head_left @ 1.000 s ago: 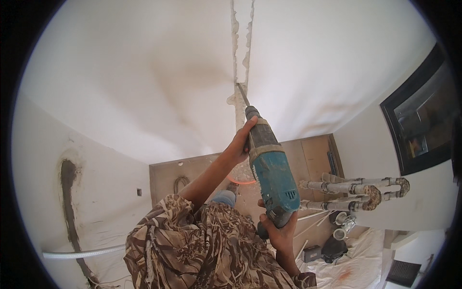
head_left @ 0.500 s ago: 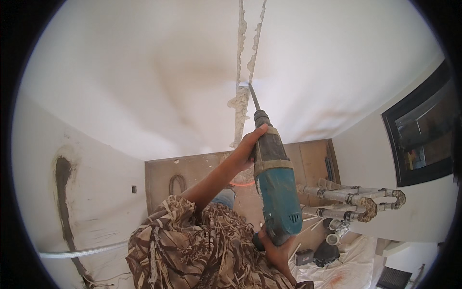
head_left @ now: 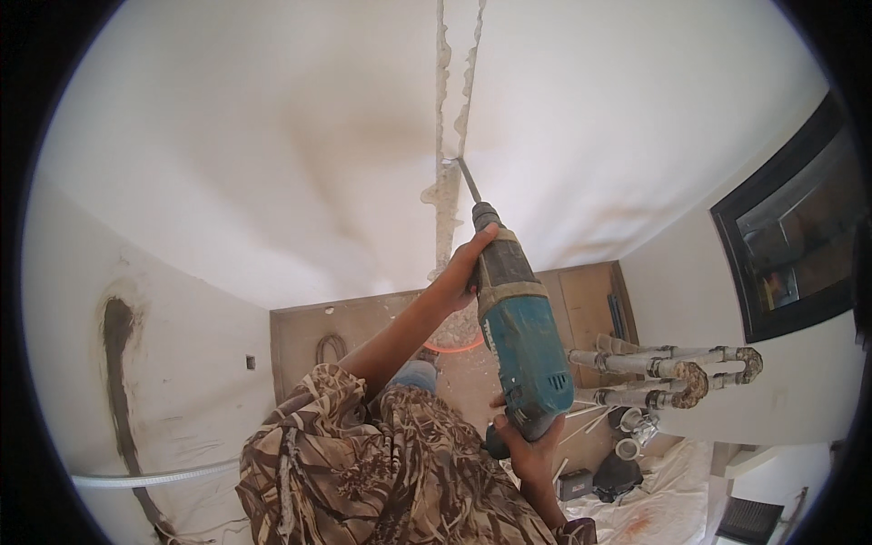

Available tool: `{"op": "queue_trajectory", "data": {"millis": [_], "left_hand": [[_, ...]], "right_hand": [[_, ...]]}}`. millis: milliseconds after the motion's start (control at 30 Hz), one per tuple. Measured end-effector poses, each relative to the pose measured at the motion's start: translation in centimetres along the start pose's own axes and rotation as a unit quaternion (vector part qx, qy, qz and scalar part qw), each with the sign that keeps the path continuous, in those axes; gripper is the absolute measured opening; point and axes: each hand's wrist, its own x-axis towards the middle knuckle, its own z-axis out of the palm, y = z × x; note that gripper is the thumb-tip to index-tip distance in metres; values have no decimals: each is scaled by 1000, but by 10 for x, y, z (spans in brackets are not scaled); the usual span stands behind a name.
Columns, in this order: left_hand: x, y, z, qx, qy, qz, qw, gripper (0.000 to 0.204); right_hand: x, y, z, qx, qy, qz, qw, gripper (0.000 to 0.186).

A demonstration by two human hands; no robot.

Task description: The person uses a rotary hammer to chisel a vertical channel into a wall, allowing dust and debris to fall into a bucket on the floor.

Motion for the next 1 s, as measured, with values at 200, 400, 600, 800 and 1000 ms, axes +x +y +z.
{"op": "queue_trajectory", "data": {"millis": [200, 400, 600, 800, 1000], "left_hand": [[-14, -10, 0, -11, 52, 12, 999, 59], [-17, 5, -1, -5, 14, 30, 999, 57], [-18, 20, 7, -12, 45, 27, 999, 58], [-36, 24, 5, -18, 6, 12, 1000, 58], [-33, 15, 10, -41, -5, 31, 999, 59]], "right_hand": [[-8, 0, -8, 3, -95, 44, 995, 93], [-9, 14, -5, -20, -67, 48, 996, 79], [-11, 6, -3, -87, -34, -2, 996, 46], [-28, -30, -3, -97, -78, 54, 991, 59], [-25, -55, -13, -96, -95, 117, 984, 106]]}}
